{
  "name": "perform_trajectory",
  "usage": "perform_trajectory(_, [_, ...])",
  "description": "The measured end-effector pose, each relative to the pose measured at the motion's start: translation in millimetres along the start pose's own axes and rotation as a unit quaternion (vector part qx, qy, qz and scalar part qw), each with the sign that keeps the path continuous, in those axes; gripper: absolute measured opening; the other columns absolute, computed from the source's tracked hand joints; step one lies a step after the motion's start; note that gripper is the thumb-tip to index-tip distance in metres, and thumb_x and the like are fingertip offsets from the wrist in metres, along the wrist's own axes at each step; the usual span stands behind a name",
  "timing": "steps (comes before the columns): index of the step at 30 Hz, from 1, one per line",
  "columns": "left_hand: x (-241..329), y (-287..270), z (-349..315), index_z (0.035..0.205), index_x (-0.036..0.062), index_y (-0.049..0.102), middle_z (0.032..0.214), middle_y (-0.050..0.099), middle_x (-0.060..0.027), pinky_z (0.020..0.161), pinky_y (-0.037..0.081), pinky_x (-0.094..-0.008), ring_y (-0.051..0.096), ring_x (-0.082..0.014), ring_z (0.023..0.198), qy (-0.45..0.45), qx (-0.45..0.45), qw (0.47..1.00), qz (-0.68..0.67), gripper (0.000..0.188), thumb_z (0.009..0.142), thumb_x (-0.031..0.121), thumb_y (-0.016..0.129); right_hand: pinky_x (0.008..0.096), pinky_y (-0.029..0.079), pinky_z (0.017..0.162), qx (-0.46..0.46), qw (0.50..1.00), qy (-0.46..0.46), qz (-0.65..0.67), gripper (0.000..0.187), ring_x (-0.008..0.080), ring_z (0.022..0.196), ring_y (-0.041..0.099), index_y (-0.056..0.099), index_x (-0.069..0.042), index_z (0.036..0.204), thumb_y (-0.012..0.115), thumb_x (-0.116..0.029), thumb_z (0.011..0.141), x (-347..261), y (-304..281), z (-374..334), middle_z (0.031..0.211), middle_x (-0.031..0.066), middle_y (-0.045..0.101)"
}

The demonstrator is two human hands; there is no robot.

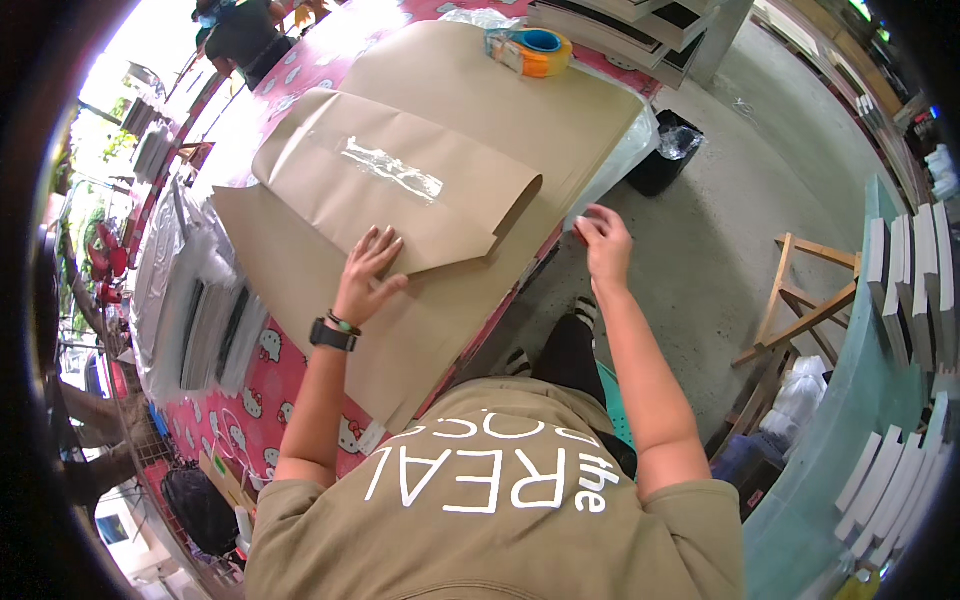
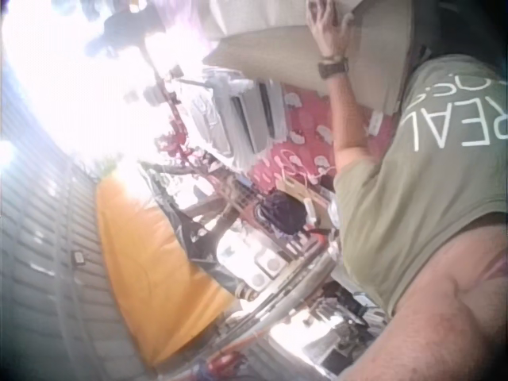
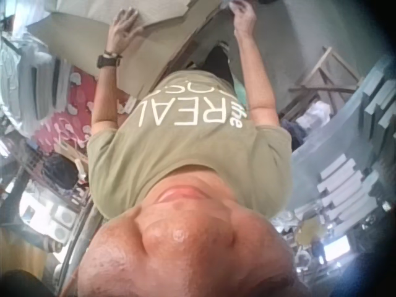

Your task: The person wraps a large flat object with brown paper and secures the folds with clear tape using a tape dispenser.

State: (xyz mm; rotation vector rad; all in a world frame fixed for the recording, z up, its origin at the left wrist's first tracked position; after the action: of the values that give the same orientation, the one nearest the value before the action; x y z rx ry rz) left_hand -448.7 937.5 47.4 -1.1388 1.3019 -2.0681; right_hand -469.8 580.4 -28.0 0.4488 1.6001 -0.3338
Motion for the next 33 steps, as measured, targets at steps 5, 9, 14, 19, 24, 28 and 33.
perform_trajectory(5, [-32,15,94,0.14,0.0181,0.028,0.148,0.016,-0.0101,0.108,0.01,-0.0494,0.011,-0.0291,0.137,-0.115,0.055,0.975,0.185,0.063,0.088,0.053,0.038,0.0421,0.037,0.093,-0.08,0.793,-0.397,-0.455,0.051,0.0328,0.111,0.046,0.052,-0.002,0.118,0.061,-0.007,0.068,-42,82,48,0.115,0.0177,0.054])
perform_trajectory(9, [-41,29,112,0.141,0.021,0.023,0.149,0.013,-0.0066,0.109,0.007,-0.0481,0.01,-0.027,0.137,-0.219,-0.031,0.957,0.189,0.064,0.089,0.056,0.031,0.0425,0.034,0.098,-0.26,0.807,-0.35,-0.399,0.057,0.0376,0.116,0.042,0.047,0.004,0.122,0.057,-0.007,0.066,0,120,45,0.123,0.0239,0.047])
perform_trajectory(14, [-39,33,104,0.142,0.0225,0.022,0.149,0.012,-0.0078,0.109,0.009,-0.0481,0.011,-0.0257,0.137,-0.298,-0.028,0.933,0.201,0.063,0.089,0.056,0.03,0.0408,0.026,0.104,-0.383,0.844,-0.218,-0.305,0.07,0.0383,0.113,0.045,0.05,0.01,0.115,0.065,-0.03,0.059,2,170,7,0.118,0.0292,0.049])
perform_trajectory(19, [-32,44,90,0.141,0.0226,0.022,0.148,0.014,-0.0103,0.108,0.011,-0.0487,0.013,-0.0292,0.136,-0.405,0.033,0.885,0.227,0.062,0.089,0.054,0.032,0.0526,0.023,0.101,-0.562,0.694,-0.334,-0.3,0.048,0.0307,0.119,0.044,0.06,-0.003,0.108,0.058,-0.036,0.072,0,149,73,0.119,0.0185,0.054])
perform_trajectory(24, [-23,42,97,0.141,0.0238,0.023,0.148,0.015,-0.0113,0.108,0.013,-0.0483,0.014,-0.0308,0.136,-0.405,0.041,0.886,0.222,0.062,0.089,0.054,0.035,0.0483,0.011,0.106,-0.653,0.564,-0.348,-0.367,0.043,0.0239,0.13,0.028,0.061,-0.01,0.111,0.046,-0.042,0.086,-8,157,85,0.126,0.007,0.051])
perform_trajectory(28, [-23,41,100,0.141,0.0251,0.024,0.148,0.015,-0.0099,0.108,0.012,-0.0477,0.014,-0.0295,0.136,-0.409,0.038,0.883,0.228,0.061,0.088,0.054,0.035,0.051,0.007,0.108,-0.618,0.553,-0.412,-0.377,0.044,0.0247,0.131,0.026,0.059,-0.014,0.117,0.049,-0.042,0.085,2,152,84,0.13,0.0052,0.048])
perform_trajectory(33, [-25,41,91,0.141,0.0265,0.024,0.148,0.014,-0.0073,0.108,0.012,-0.047,0.015,-0.0273,0.136,-0.427,0.048,0.875,0.225,0.06,0.088,0.055,0.035,0.0577,0.002,0.107,-0.666,0.469,-0.459,-0.355,0.042,0.0244,0.134,0.022,0.059,-0.015,0.116,0.054,-0.041,0.082,2,113,12,0.133,0.0043,0.045])
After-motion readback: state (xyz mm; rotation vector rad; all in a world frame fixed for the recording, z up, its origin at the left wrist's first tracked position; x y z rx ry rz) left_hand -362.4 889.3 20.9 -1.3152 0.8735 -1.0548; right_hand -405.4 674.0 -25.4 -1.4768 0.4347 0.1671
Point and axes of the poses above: each hand's wrist, its own z-axis towards the middle knuckle, its own y-axis out of the palm, x = y × z, the point moved 6 cm from there along z, towards the middle knuckle
